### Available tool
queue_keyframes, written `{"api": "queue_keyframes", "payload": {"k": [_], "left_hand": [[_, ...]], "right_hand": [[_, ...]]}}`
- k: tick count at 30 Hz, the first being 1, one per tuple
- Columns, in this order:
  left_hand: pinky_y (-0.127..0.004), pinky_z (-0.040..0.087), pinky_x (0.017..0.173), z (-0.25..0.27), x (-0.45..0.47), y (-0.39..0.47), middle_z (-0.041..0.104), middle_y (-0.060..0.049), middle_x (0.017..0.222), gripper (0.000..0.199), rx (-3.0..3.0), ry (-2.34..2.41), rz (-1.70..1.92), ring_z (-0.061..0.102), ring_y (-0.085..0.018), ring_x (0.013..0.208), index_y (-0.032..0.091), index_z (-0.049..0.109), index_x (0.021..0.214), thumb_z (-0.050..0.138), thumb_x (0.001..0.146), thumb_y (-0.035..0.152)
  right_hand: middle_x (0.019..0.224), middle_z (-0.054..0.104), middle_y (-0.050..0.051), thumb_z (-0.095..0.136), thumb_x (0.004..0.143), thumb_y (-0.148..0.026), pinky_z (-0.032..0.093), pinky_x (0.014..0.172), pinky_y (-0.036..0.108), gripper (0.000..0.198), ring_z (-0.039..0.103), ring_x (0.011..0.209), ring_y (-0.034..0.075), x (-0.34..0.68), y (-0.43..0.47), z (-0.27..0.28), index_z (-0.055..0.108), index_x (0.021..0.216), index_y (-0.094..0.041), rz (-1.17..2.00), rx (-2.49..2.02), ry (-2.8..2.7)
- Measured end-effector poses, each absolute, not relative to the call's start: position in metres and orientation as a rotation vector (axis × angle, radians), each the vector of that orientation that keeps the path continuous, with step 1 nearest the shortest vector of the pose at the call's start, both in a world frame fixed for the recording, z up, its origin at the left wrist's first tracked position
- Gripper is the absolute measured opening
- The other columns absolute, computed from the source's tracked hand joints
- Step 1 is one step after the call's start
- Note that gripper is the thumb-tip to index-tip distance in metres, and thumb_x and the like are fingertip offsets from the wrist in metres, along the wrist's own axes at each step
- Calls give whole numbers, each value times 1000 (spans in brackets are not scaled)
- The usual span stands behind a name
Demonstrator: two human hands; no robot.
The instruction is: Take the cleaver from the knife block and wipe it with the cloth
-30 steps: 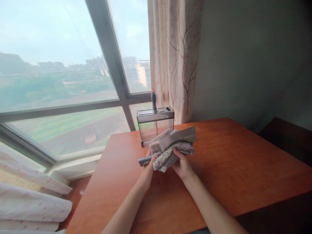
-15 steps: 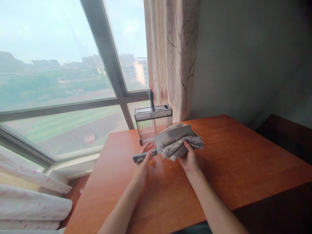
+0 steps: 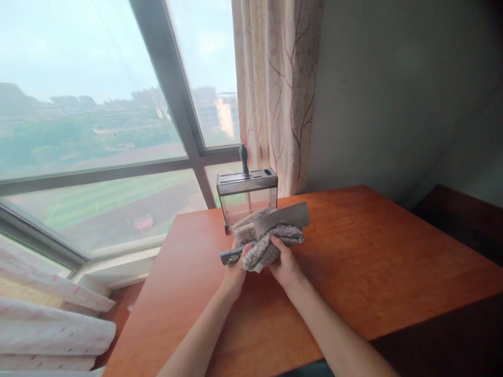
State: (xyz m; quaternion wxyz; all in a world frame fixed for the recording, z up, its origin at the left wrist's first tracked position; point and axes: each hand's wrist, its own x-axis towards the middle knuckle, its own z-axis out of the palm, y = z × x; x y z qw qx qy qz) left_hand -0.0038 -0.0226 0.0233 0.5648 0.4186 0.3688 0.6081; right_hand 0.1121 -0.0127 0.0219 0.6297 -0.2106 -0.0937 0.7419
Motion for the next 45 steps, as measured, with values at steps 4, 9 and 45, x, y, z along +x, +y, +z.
{"api": "queue_keyframes", "payload": {"k": [4, 9, 45], "left_hand": [[-38, 41, 99, 29, -10, -20, 60, -8, 127, 51, 1067, 928, 1450, 54, -25, 118, 24, 53, 127, 65, 79, 38], [-36, 42, 98, 31, -26, -18, 62, -10, 123, 43, 1100, 994, 1485, 53, -26, 119, 21, 62, 116, 64, 79, 42], [-23, 48, 63, 39, -23, -26, 72, -7, 74, 32, 560, 738, 1439, 60, -12, 60, 14, 67, 84, 66, 77, 45]], "right_hand": [[89, 74, -1, 71, 70, -21, 55, 82, 30, 23, 67, 85, 17, 121, -9, 24, 68, 93, -20, 1658, -495, -197], [93, 73, -4, 69, 72, -20, 55, 80, 27, 28, 67, 88, 15, 143, -3, 29, 67, 99, -23, 1530, -504, -129], [92, 72, 6, 57, 65, -30, 52, 84, 42, 35, 65, 95, 28, 132, -24, 43, 66, 96, -16, 1909, -401, -383]]}}
